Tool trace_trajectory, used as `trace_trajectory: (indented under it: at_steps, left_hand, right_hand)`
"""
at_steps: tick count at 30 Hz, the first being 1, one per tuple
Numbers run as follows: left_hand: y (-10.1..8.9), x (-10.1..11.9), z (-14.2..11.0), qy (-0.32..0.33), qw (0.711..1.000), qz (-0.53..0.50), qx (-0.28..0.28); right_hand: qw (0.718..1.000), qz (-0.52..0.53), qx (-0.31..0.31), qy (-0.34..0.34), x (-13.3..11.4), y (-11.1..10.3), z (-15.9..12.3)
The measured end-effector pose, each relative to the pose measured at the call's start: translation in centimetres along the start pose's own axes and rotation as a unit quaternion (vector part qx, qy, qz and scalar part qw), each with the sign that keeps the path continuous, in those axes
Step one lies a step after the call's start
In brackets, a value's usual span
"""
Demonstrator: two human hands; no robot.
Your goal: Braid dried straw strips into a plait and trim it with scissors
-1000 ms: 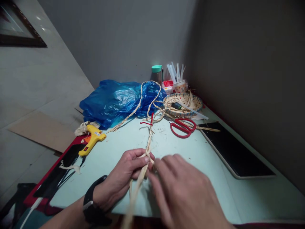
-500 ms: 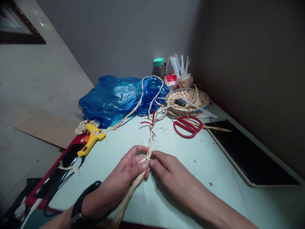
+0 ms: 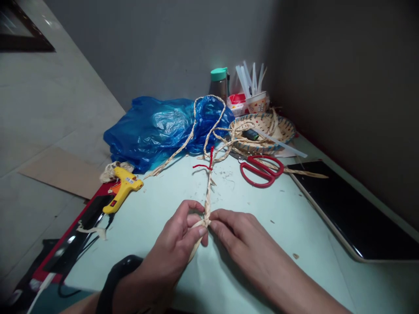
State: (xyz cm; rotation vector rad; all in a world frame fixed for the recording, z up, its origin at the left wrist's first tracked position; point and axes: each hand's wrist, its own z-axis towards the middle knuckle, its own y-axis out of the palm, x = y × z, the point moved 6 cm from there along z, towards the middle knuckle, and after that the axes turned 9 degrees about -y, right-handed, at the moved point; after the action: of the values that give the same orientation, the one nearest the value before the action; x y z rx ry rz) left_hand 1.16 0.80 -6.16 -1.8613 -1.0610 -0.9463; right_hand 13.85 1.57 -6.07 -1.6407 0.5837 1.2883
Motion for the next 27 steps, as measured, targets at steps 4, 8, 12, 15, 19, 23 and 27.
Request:
trace_trajectory:
  at_steps: [4, 8, 12, 15, 19, 23, 27]
  left_hand:
    - [0.2, 0.9, -0.7, 0.059, 0.993, 0.093, 0.037]
    - [0.1, 1.2, -1.3, 0.065, 0.985, 0.152, 0.038]
    - [-0.9, 1.9, -2.3, 0.093, 0.952, 0.279, 0.085]
    - [-0.4, 2.7, -3.7, 0.165, 0.907, 0.365, 0.132]
    - [3.2, 3.3, -6.1, 0.327, 0.772, 0.494, 0.230]
    - [6.9, 2.9, -7.1, 0.399, 0.627, 0.593, 0.311]
    - [6.1, 3.6, -7.1, 0.417, 0.663, 0.560, 0.268]
  right_hand:
    - [1.000, 0.007, 0.012, -0.008, -0.2, 0.4, 0.4]
    - [0.998, -0.021, 0.051, 0.002, -0.4, 0.2, 0.2]
    - [0.997, -0.001, 0.080, 0.015, -0.4, 0.2, -0.2]
    - [0.996, 0.014, 0.088, 0.001, -0.4, 0.3, -0.3]
    - [0.994, 0.057, 0.090, -0.016, 0.2, 0.2, -0.3]
    - [0.977, 0.207, 0.049, -0.009, 0.8, 0.6, -0.4]
    - [0.964, 0.263, 0.040, -0.022, 0.8, 0.5, -0.6]
